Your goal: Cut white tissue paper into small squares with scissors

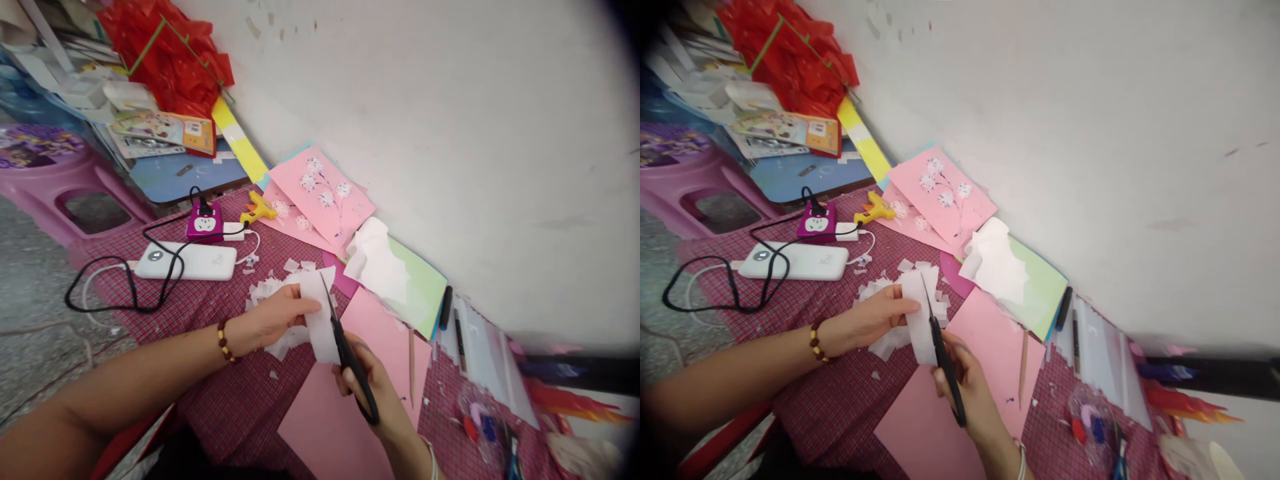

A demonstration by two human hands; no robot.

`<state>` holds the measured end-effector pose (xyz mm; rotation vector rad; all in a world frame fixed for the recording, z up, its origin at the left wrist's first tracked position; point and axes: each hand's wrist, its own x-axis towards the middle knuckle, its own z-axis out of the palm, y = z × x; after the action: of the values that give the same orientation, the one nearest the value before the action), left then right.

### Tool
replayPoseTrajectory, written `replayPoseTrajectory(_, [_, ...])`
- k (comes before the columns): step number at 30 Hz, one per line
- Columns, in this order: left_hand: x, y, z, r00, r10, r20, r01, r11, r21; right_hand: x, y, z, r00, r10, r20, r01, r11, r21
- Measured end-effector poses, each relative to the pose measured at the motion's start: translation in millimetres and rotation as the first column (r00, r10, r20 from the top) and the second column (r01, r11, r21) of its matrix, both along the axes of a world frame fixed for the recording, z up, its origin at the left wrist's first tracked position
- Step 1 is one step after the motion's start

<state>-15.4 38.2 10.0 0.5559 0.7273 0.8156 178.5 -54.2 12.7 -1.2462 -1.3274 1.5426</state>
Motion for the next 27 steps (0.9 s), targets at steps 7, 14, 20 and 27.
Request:
replayPoseTrajectory(7, [2,-1,-3.8,1.000,-0.017,-0.009,0.017,1.000,-0.004,2,1,4.4,0.997,0.057,-0.058,-0.052,0.996,0.076])
replayPoseTrajectory(14, [-2,1,2.5,0.998,-0.012,0.061,0.012,1.000,-0.008,15,-3,-0.2,0.972,0.042,-0.229,-0.067,0.993,-0.101])
replayPoseTrajectory(20, [-7,3,7.7,0.983,-0.083,0.161,0.091,0.995,-0.039,21,2,-6.3,0.935,0.022,-0.355,-0.124,0.956,-0.267])
replayPoseTrajectory(27, [-8,0,6.2,0.985,-0.123,0.122,0.122,0.992,0.020,7,15,-5.0,0.962,0.019,-0.272,-0.037,0.997,-0.061])
